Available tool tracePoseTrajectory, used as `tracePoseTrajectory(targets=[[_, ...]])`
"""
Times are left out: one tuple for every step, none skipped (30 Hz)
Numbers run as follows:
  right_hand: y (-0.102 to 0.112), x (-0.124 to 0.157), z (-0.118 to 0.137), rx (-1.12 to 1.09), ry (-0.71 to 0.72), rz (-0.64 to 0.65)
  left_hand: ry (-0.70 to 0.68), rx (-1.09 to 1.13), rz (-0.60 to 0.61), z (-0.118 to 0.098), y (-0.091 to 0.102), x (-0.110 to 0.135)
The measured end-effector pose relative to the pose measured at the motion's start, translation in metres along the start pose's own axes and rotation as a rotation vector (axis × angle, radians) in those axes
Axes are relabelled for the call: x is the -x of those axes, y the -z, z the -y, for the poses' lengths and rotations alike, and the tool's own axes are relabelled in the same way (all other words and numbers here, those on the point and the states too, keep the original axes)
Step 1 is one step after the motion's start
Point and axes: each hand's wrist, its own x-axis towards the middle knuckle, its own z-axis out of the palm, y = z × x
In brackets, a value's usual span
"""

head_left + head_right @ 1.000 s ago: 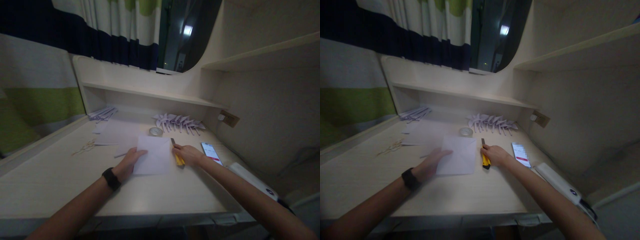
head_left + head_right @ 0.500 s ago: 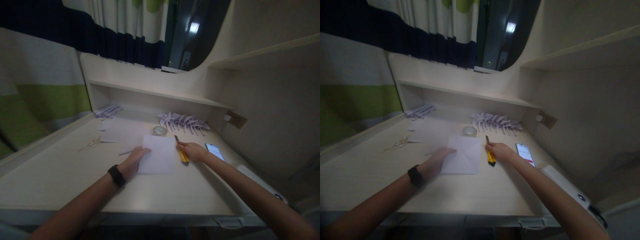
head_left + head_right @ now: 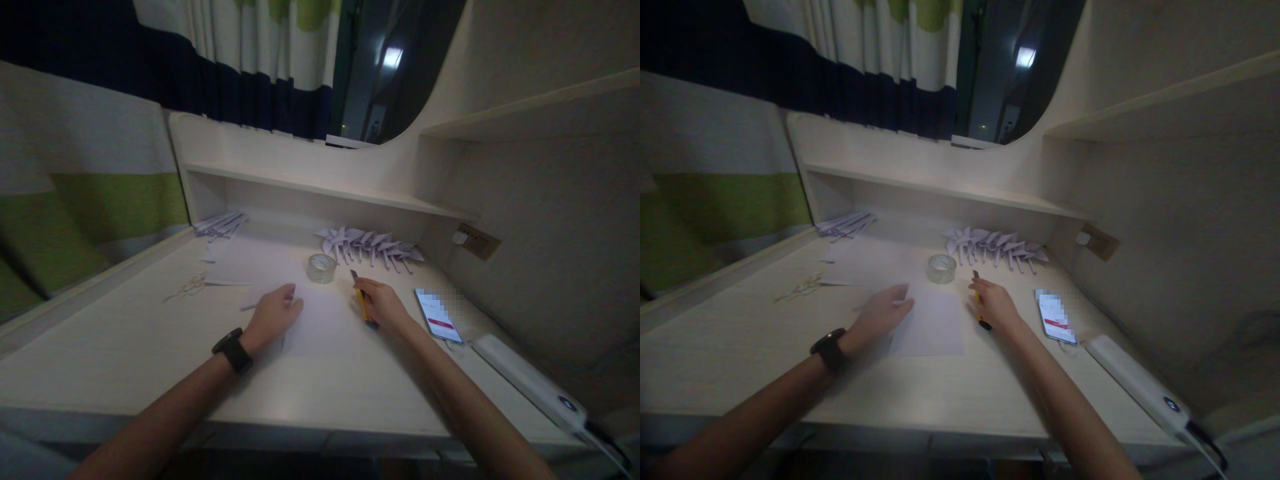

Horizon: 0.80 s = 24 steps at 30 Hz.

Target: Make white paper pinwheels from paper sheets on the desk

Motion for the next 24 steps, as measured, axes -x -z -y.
tracePoseTrajectory(targets=[[-0.002,0.003,0.007,-0.048,-0.005,-0.043,-0.025,-0.093,-0.099,-0.001,0.003,0.0],[-0.003,0.007,0.013,-0.083,-0.008,-0.084,-0.068,-0.194,-0.199,-0.002,0.006,-0.001],[-0.004,0.01,0.019,-0.106,-0.002,-0.106,-0.113,-0.283,-0.288,-0.003,0.01,-0.002],[-0.005,0.014,0.024,-0.121,0.013,-0.116,-0.142,-0.339,-0.348,-0.003,0.014,-0.003],[-0.006,0.016,0.029,-0.128,0.038,-0.117,-0.163,-0.378,-0.378,-0.003,0.019,-0.004],[-0.006,0.019,0.032,-0.132,0.069,-0.111,-0.171,-0.411,-0.394,-0.002,0.025,-0.005],[-0.007,0.021,0.034,-0.136,0.103,-0.104,-0.171,-0.45,-0.389,0.0,0.033,-0.006],[-0.008,0.022,0.036,-0.138,0.136,-0.099,-0.179,-0.492,-0.358,0.004,0.042,-0.007],[-0.008,0.023,0.037,-0.14,0.159,-0.098,-0.19,-0.542,-0.331,0.01,0.054,-0.008],[-0.009,0.024,0.038,-0.14,0.173,-0.101,-0.208,-0.597,-0.294,0.017,0.067,-0.008],[-0.009,0.024,0.038,-0.138,0.178,-0.106,-0.231,-0.652,-0.255,0.025,0.083,-0.007],[-0.009,0.025,0.038,-0.133,0.167,-0.115,-0.249,-0.715,-0.221,0.034,0.1,-0.005],[-0.01,0.024,0.038,-0.13,0.164,-0.117,-0.251,-0.781,-0.211,0.042,0.118,-0.003],[-0.01,0.024,0.038,-0.128,0.169,-0.113,-0.229,-0.841,-0.214,0.051,0.136,0.0],[-0.011,0.024,0.038,-0.125,0.178,-0.105,-0.191,-0.89,-0.2,0.058,0.153,0.003],[-0.011,0.024,0.039,-0.122,0.185,-0.096,-0.141,-0.931,-0.171,0.064,0.169,0.007],[-0.011,0.024,0.039,-0.118,0.191,-0.085,-0.097,-0.967,-0.144,0.069,0.182,0.011],[-0.011,0.023,0.04,-0.114,0.193,-0.075,-0.074,-0.997,-0.099,0.073,0.192,0.015],[-0.011,0.023,0.041,-0.111,0.191,-0.067,-0.054,-1.023,-0.064,0.075,0.199,0.018],[-0.011,0.023,0.042,-0.108,0.189,-0.059,-0.038,-1.044,-0.028,0.076,0.203,0.022],[-0.011,0.023,0.042,-0.106,0.187,-0.054,-0.027,-1.058,0.002,0.077,0.204,0.025],[-0.011,0.023,0.043,-0.106,0.186,-0.051,-0.016,-1.065,0.018,0.077,0.203,0.027],[-0.01,0.022,0.043,-0.104,0.184,-0.051,-0.006,-1.064,0.022,0.076,0.201,0.029],[-0.01,0.022,0.043,-0.102,0.181,-0.052,0.003,-1.058,0.014,0.075,0.198,0.031]])
